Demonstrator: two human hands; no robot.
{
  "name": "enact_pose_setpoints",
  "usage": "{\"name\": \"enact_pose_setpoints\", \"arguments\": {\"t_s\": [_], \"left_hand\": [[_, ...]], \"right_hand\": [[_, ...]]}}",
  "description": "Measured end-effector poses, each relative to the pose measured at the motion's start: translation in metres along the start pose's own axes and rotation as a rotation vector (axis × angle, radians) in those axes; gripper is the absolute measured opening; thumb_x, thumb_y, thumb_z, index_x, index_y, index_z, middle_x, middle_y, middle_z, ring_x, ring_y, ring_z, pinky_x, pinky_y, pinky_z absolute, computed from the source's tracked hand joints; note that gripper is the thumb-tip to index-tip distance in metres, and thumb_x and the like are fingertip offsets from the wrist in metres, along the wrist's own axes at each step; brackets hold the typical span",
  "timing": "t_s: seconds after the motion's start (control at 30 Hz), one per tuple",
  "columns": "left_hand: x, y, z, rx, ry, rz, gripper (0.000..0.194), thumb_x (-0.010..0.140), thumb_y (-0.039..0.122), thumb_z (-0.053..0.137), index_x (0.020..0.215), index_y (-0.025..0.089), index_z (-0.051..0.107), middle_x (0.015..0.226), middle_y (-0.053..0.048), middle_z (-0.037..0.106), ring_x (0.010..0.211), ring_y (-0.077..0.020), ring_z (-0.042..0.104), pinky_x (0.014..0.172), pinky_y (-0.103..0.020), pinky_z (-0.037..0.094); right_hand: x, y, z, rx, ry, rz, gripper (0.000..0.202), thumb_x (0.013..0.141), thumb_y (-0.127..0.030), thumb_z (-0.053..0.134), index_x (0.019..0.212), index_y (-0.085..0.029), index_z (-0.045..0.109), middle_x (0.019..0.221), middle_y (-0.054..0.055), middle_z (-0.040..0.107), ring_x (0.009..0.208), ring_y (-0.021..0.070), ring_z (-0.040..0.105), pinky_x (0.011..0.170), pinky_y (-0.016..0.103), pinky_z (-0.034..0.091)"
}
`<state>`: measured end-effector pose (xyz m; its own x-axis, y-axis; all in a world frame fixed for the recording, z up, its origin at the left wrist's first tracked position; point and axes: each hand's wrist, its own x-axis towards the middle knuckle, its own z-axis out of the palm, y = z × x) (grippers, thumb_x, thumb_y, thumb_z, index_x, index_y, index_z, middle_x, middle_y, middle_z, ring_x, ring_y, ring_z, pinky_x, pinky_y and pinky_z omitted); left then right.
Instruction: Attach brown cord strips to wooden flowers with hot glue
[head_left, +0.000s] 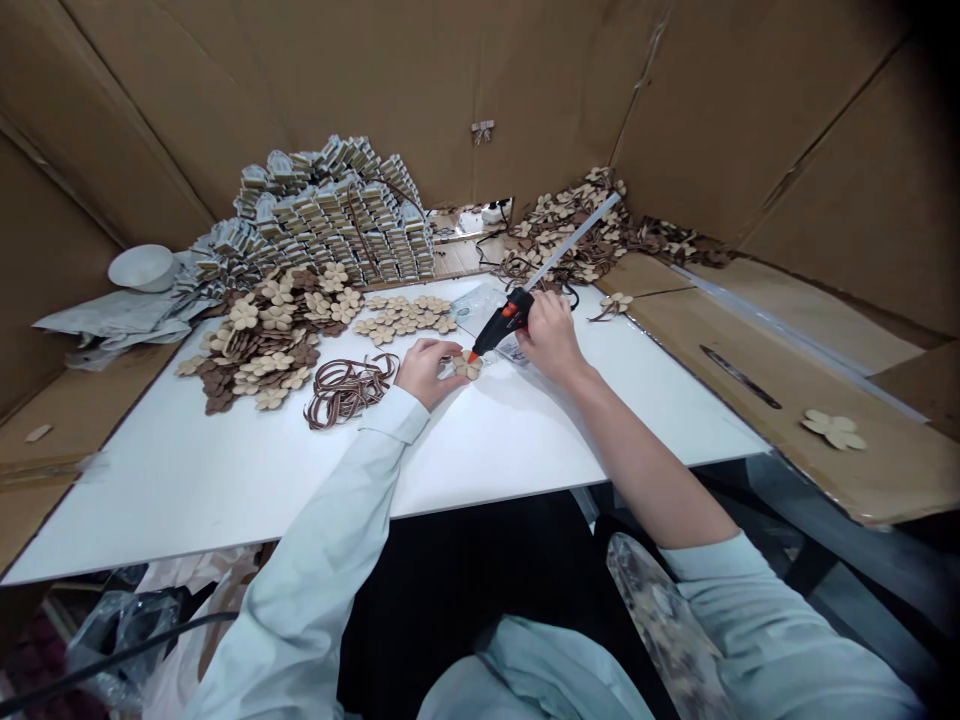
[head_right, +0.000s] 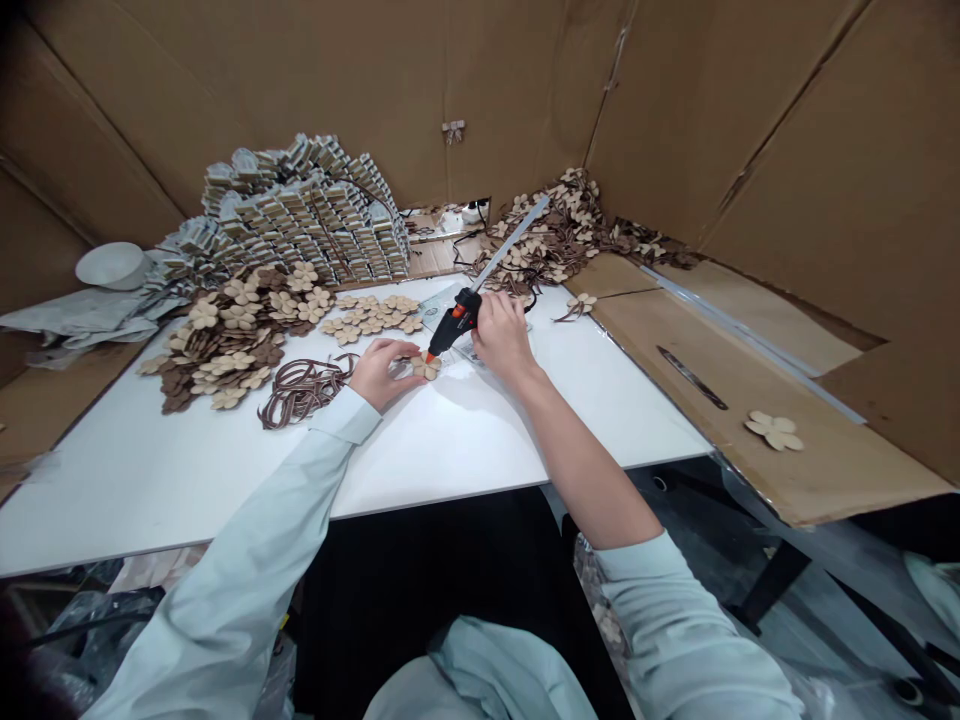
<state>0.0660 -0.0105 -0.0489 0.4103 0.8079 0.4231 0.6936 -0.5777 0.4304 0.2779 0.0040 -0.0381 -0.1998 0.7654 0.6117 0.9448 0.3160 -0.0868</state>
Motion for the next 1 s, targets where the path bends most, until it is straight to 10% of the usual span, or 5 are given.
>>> {"name": "enact_pose_setpoints", "arguments": {"t_s": [0.33,0.7,1.0], "left_hand": [[0.001,0.002,-0.002,0.001,-0.019,0.0,0.037,0.061,0.04,0.066,0.092,0.021,0.059,0.094,-0.003,0.061,0.095,-0.0181,0.051,0.084,-0.03,0.042],[0.001,0.0,-0.001,0.014,-0.051,-0.038,0.045,0.06,0.042,0.066,0.098,0.019,0.056,0.091,-0.005,0.062,0.098,-0.0203,0.05,0.085,-0.032,0.041],[0.001,-0.002,0.001,0.028,-0.079,-0.036,0.043,0.063,0.044,0.062,0.098,0.02,0.056,0.089,-0.004,0.063,0.097,-0.021,0.05,0.086,-0.035,0.04]], "right_hand": [[0.0,-0.002,-0.004,0.012,-0.003,0.005,0.038,0.071,-0.017,0.041,0.108,-0.006,0.045,0.107,0.019,0.049,0.101,0.0316,0.038,0.083,0.047,0.028],[0.0,0.037,0.004,-0.056,0.281,0.471,0.045,0.073,-0.034,0.047,0.107,-0.004,0.045,0.11,0.023,0.046,0.101,0.0344,0.037,0.081,0.051,0.029],[-0.001,0.05,0.023,-0.008,0.237,0.593,0.046,0.073,-0.037,0.049,0.104,-0.003,0.046,0.103,0.024,0.049,0.101,0.033,0.04,0.083,0.049,0.029]]}}
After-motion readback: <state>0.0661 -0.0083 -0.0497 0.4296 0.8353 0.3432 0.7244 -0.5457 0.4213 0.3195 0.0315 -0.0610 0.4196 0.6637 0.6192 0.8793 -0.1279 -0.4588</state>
